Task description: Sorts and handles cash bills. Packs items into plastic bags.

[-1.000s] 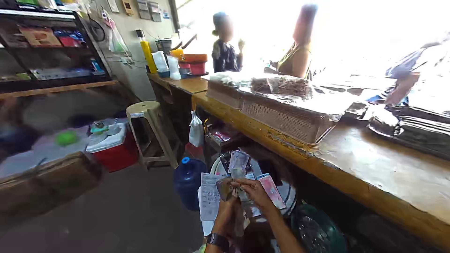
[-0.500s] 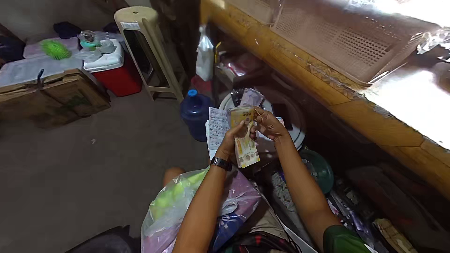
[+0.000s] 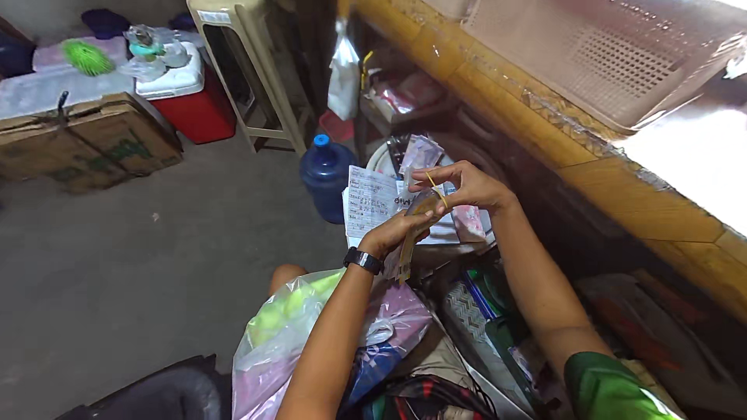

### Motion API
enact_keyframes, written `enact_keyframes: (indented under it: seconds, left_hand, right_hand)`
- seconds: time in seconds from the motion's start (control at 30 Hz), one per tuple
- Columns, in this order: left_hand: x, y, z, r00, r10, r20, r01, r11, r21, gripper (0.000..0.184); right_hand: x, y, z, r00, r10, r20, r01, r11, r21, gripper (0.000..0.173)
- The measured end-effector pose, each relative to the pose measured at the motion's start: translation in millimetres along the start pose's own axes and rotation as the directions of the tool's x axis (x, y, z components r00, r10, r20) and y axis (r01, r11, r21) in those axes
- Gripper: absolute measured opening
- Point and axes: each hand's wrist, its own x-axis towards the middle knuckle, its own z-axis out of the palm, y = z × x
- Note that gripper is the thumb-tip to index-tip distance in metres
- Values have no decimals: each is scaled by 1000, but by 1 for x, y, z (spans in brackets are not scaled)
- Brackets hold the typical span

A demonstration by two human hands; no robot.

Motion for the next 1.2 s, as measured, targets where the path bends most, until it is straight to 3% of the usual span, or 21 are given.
enact_keyframes:
  seconds: [0.13,0.27,0.33,0.43,0.57,0.63,0.73,0.83,0.93,1.07,1.13,1.2]
  left_hand:
    - [6,1,-2,997,42,60,-46,997,64,19]
    - [3,0,-1,998,51,39,-55,992,115,27]
    - [6,-9,-5,992,114,46,-115,993,18,31]
    - [7,-14,-8,983,156,93,-142,979,-145,33]
    - [2,-22,0,983,119,140,-77,959,-274,38]
    - [-2,-26,6,985,105,136,-43,919,-392,45]
    - [-6,-24,5,972,185,144,-79,837,-542,57]
    - [-4,-22,0,958,245,150,-106,788,-607,58]
    - [-3,-27,-1,981,163,107,-73,816,-573,52]
    - [-2,-37,-7,984,150,92,-89,874,-478,51]
    - [-8,-36,-2,991,123,-56,-135,913,-384,39]
    - [-13,-30,3,982,78,-170,-126,947,-295,39]
  right_hand:
    - [19,-28,-5,971,6,241,60,962,-265,55]
    - [37,-58,9,893,228,388,6,856,-517,48]
    - [44,-65,20,853,313,417,39,759,-650,44]
    - [49,-64,22,858,310,410,106,674,-731,32]
    - [64,-90,20,800,462,382,88,540,-837,26]
    - [73,-102,13,759,513,399,71,545,-836,27]
    - [74,-89,-3,779,450,437,-12,707,-707,40]
    - [66,-55,-9,859,270,434,-37,881,-472,23]
    - [57,-39,-10,900,184,396,-53,946,-320,10]
    - [49,-32,-12,884,164,439,-60,969,-241,10]
    - [48,-25,-14,886,150,439,-45,970,-240,11]
    - [46,-15,-14,901,115,419,-22,975,-219,12]
